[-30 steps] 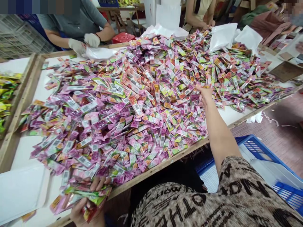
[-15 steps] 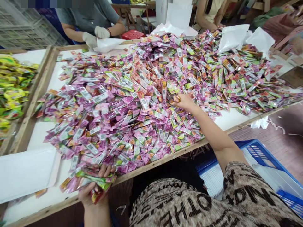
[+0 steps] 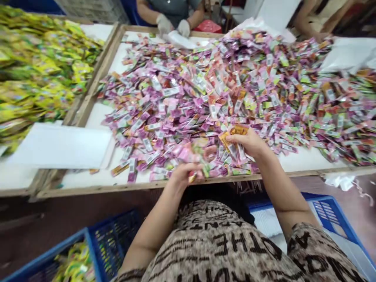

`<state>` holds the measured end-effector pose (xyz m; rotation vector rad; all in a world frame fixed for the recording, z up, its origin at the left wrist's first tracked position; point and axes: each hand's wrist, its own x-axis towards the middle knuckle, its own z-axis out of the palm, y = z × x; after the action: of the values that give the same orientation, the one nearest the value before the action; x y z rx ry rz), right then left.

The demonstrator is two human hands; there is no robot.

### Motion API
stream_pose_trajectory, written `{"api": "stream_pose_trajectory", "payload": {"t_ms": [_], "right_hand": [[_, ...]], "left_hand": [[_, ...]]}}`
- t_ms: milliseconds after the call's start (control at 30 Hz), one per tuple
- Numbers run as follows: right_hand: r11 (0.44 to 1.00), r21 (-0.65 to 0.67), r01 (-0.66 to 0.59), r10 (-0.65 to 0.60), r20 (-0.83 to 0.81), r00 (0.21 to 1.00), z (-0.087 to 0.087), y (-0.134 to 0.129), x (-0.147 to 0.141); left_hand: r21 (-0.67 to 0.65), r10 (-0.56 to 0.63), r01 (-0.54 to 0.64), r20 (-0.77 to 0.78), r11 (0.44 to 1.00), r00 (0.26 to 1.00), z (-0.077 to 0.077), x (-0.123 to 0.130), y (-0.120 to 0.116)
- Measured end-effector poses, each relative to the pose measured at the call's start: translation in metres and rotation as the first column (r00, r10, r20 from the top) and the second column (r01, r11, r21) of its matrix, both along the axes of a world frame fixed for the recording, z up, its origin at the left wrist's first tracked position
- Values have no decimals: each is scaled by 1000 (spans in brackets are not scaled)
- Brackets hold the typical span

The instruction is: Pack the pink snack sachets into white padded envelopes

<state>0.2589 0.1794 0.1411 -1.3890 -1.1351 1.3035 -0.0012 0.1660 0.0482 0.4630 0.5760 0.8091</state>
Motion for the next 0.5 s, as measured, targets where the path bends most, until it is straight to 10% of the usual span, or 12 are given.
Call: {"api": "stream_pose_trajectory", "payload": {"t_ms": [100,367,500], "right_hand": [[999,34,-16,15,23,1000,-23,-13,-53],[967,246,69,-90,75,993,-53,-25,-109],[930,363,-55,-32,229,973,-55,-20,-112]], "left_hand": [[40,-170,173,-78,984,982,8,24,-7],[339,135,-76,-151,938,979,21,13,-20],[260,-71,150,-291,954,954,27,4,-20]]}}
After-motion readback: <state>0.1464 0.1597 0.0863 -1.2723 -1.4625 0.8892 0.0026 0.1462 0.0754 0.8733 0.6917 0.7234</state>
